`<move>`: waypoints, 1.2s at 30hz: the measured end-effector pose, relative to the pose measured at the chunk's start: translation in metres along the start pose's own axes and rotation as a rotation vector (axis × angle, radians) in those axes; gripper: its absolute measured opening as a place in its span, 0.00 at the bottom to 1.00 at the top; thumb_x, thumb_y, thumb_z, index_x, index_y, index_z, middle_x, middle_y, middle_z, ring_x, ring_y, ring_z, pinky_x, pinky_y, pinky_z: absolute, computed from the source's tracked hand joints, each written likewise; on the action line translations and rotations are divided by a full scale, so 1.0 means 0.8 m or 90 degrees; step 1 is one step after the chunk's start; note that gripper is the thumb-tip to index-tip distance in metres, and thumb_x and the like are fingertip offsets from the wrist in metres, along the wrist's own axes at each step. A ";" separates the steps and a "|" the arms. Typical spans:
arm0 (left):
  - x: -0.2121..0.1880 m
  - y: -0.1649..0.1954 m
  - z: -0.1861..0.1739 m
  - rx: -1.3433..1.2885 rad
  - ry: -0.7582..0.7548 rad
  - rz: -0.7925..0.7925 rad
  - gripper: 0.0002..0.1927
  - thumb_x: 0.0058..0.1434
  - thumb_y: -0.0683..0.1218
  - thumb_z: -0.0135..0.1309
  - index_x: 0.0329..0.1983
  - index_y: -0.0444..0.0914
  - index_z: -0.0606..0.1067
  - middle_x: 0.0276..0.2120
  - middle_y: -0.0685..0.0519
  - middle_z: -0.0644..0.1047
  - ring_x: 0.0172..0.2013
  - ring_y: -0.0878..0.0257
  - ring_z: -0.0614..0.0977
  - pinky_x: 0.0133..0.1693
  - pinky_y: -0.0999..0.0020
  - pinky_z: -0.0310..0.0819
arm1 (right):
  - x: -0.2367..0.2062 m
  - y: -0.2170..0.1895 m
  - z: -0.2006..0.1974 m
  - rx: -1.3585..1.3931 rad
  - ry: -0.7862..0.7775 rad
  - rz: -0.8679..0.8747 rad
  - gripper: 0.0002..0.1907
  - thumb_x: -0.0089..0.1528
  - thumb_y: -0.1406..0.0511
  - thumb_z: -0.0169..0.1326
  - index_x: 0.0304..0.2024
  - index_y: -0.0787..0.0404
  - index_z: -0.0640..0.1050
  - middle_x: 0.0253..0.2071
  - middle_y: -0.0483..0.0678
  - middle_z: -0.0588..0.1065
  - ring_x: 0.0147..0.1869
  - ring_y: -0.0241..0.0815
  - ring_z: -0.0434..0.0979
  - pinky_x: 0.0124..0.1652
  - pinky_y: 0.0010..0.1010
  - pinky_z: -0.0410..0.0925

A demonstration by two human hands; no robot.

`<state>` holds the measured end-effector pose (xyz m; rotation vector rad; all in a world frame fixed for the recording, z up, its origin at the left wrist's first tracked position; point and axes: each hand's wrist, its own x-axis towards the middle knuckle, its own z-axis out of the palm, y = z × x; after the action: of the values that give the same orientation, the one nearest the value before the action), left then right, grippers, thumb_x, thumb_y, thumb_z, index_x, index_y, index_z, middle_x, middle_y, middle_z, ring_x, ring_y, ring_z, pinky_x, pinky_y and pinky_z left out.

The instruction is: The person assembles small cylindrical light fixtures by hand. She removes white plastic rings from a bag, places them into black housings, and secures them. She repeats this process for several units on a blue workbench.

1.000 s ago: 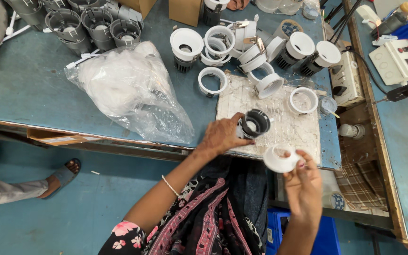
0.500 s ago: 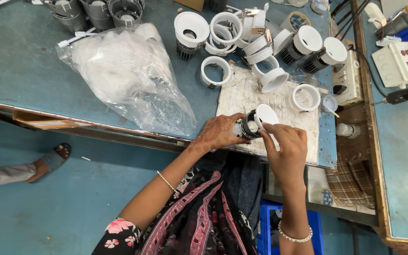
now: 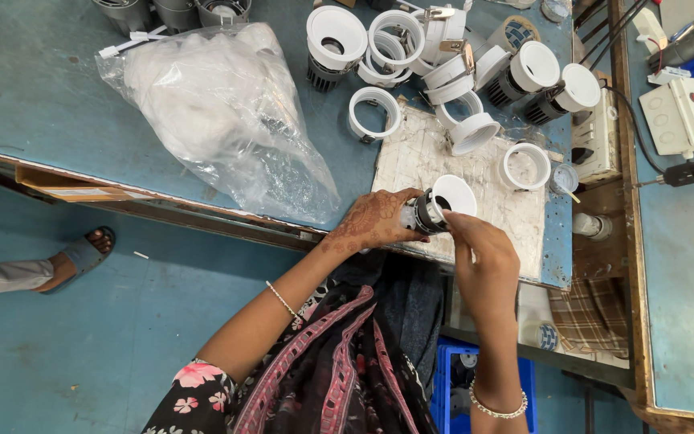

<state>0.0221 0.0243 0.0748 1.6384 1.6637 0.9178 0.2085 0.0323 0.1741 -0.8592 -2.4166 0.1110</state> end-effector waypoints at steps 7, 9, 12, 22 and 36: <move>-0.001 0.000 0.000 0.002 -0.013 -0.015 0.45 0.44 0.69 0.66 0.64 0.48 0.71 0.44 0.46 0.83 0.47 0.48 0.84 0.51 0.53 0.76 | -0.004 -0.003 0.000 -0.022 0.049 -0.021 0.12 0.64 0.74 0.58 0.48 0.60 0.82 0.45 0.49 0.81 0.50 0.47 0.81 0.53 0.36 0.69; 0.000 0.000 0.000 0.004 -0.015 -0.016 0.45 0.44 0.69 0.66 0.64 0.48 0.71 0.44 0.46 0.83 0.47 0.48 0.84 0.51 0.53 0.76 | -0.004 -0.003 0.002 -0.021 0.045 -0.031 0.11 0.64 0.74 0.58 0.48 0.60 0.82 0.45 0.48 0.81 0.51 0.46 0.81 0.54 0.37 0.69; 0.001 -0.001 0.002 0.014 -0.023 -0.028 0.46 0.44 0.69 0.66 0.65 0.48 0.70 0.43 0.44 0.83 0.47 0.47 0.83 0.51 0.53 0.76 | -0.004 -0.003 0.004 -0.023 0.018 -0.050 0.11 0.63 0.74 0.58 0.47 0.60 0.82 0.45 0.48 0.82 0.50 0.45 0.82 0.56 0.37 0.69; 0.001 0.003 0.004 0.012 -0.022 -0.023 0.46 0.44 0.69 0.67 0.64 0.47 0.70 0.43 0.45 0.83 0.46 0.48 0.84 0.50 0.54 0.77 | 0.003 -0.004 -0.008 -0.053 -0.072 0.022 0.11 0.62 0.69 0.58 0.47 0.56 0.84 0.40 0.51 0.81 0.48 0.51 0.81 0.49 0.40 0.71; -0.002 0.009 0.000 0.000 -0.032 -0.039 0.44 0.44 0.68 0.66 0.63 0.49 0.71 0.45 0.46 0.83 0.48 0.48 0.83 0.52 0.54 0.76 | 0.012 -0.004 -0.013 -0.093 -0.098 0.044 0.10 0.62 0.67 0.59 0.45 0.53 0.85 0.37 0.52 0.80 0.43 0.53 0.81 0.41 0.40 0.71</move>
<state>0.0263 0.0227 0.0810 1.5894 1.6702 0.8400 0.2061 0.0345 0.1881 -1.0353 -2.5626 0.0281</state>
